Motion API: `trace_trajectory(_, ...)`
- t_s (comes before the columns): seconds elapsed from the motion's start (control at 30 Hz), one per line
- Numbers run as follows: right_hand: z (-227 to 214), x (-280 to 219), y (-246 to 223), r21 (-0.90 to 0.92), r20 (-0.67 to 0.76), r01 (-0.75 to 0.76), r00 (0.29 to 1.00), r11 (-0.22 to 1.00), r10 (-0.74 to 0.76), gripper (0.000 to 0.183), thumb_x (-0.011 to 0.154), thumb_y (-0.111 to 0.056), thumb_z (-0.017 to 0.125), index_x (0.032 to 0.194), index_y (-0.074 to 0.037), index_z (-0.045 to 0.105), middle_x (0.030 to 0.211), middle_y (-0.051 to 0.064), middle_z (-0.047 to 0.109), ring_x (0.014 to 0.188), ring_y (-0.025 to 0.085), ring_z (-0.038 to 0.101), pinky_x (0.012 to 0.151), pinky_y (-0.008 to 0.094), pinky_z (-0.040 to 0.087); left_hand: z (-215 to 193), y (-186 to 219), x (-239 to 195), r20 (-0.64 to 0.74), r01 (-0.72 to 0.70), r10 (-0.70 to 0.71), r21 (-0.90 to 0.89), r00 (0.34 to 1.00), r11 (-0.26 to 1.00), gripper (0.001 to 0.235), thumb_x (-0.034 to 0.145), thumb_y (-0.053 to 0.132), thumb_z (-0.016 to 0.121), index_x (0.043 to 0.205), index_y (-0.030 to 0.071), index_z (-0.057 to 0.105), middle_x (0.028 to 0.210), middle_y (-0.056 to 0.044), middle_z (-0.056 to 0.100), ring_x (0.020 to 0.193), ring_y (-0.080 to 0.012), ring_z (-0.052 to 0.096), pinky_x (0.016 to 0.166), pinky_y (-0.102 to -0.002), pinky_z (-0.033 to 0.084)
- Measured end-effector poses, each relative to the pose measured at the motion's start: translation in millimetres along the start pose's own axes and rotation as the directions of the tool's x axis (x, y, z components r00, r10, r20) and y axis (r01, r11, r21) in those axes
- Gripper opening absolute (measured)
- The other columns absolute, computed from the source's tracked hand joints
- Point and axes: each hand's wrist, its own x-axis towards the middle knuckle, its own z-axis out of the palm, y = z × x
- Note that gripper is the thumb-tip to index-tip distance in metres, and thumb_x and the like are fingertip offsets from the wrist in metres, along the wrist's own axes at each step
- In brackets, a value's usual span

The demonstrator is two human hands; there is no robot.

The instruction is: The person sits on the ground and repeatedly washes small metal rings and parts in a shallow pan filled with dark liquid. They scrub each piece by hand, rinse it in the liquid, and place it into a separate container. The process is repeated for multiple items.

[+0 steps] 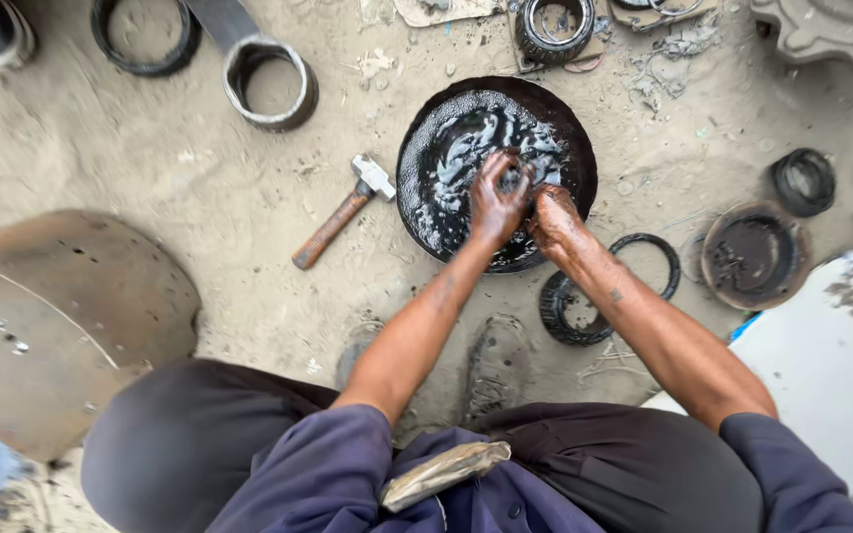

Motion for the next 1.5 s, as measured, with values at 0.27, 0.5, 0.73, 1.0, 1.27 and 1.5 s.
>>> trace_trajectory(0.27, -13, -13, -1, 0.136, 0.160, 0.077, 0.982, 0.988, -0.099, 0.004, 0.104, -0.005, 0.060, 0.103, -0.006, 0.064, 0.078, -0.005, 0.057, 0.049, 0.003, 0.045, 0.040, 0.019, 0.040, 20, -55, 37, 0.262, 0.525, -0.458, -0.333, 0.849, 0.783, 0.045, 0.098, 0.039, 0.075, 0.122, 0.001, 0.072, 0.099, -0.020, 0.081, 0.077, -0.0233, 0.070, 0.072, -0.041, 0.058)
trace_trajectory(0.5, 8, -38, -37, 0.147, 0.107, -0.021, 0.994, 0.989, 0.005, 0.017, 0.099, -0.009, 0.049, 0.097, -0.009, 0.067, 0.088, -0.002, 0.069, 0.072, 0.008, 0.065, 0.060, 0.029, 0.059, 25, -65, -8, -0.133, 0.169, -0.194, -0.177, 0.972, 0.970, 0.047, 0.090, 0.029, 0.072, 0.128, 0.003, 0.065, 0.126, -0.017, 0.066, 0.103, -0.0242, 0.070, 0.081, -0.038, 0.065)
trace_trajectory(0.73, 0, -26, -31, 0.093, 0.115, 0.003, 0.993, 0.996, -0.014, 0.018, 0.107, -0.012, 0.051, 0.111, -0.005, 0.067, 0.089, 0.002, 0.069, 0.067, 0.005, 0.059, 0.048, 0.017, 0.046, 19, 5, -46, -0.099, 0.199, -0.232, -0.264, 0.968, 0.944, 0.031, 0.104, 0.030, 0.066, 0.133, 0.019, 0.065, 0.135, -0.014, 0.067, 0.125, -0.0265, 0.067, 0.106, -0.046, 0.057)
trace_trajectory(1.0, -21, -14, -17, 0.033, 0.220, 0.113, 0.969, 0.993, -0.117, 0.027, 0.098, 0.000, 0.046, 0.116, -0.004, 0.066, 0.088, 0.006, 0.063, 0.061, 0.012, 0.053, 0.047, 0.023, 0.046, 13, -6, 22, 0.144, -0.136, 0.090, 0.353, 0.985, 0.926, 0.033, 0.110, 0.030, 0.052, 0.139, 0.018, 0.063, 0.153, -0.023, 0.048, 0.145, -0.0377, 0.049, 0.127, -0.056, 0.036)
trace_trajectory(1.27, -15, -32, -40, 0.143, 0.236, 0.070, 0.966, 0.987, -0.103, 0.040, 0.093, 0.001, 0.040, 0.126, -0.003, 0.063, 0.111, 0.009, 0.072, 0.087, 0.022, 0.065, 0.076, 0.043, 0.053, -41, -12, 26, 0.195, 0.581, -0.564, -0.038, 0.802, 0.813, 0.047, 0.103, 0.049, 0.047, 0.129, 0.013, 0.062, 0.127, -0.015, 0.066, 0.110, -0.0302, 0.070, 0.095, -0.048, 0.058)
trace_trajectory(1.5, -17, -19, -34, 0.242, 0.256, -0.011, 0.965, 0.970, -0.053, 0.039, 0.090, 0.000, 0.037, 0.118, -0.001, 0.064, 0.113, 0.011, 0.072, 0.099, 0.024, 0.070, 0.085, 0.044, 0.060, -34, 17, -19, 0.152, 0.501, -0.522, 0.157, 0.839, 0.851, 0.037, 0.106, 0.039, 0.047, 0.129, 0.012, 0.055, 0.125, -0.019, 0.057, 0.108, -0.0310, 0.065, 0.091, -0.049, 0.056)
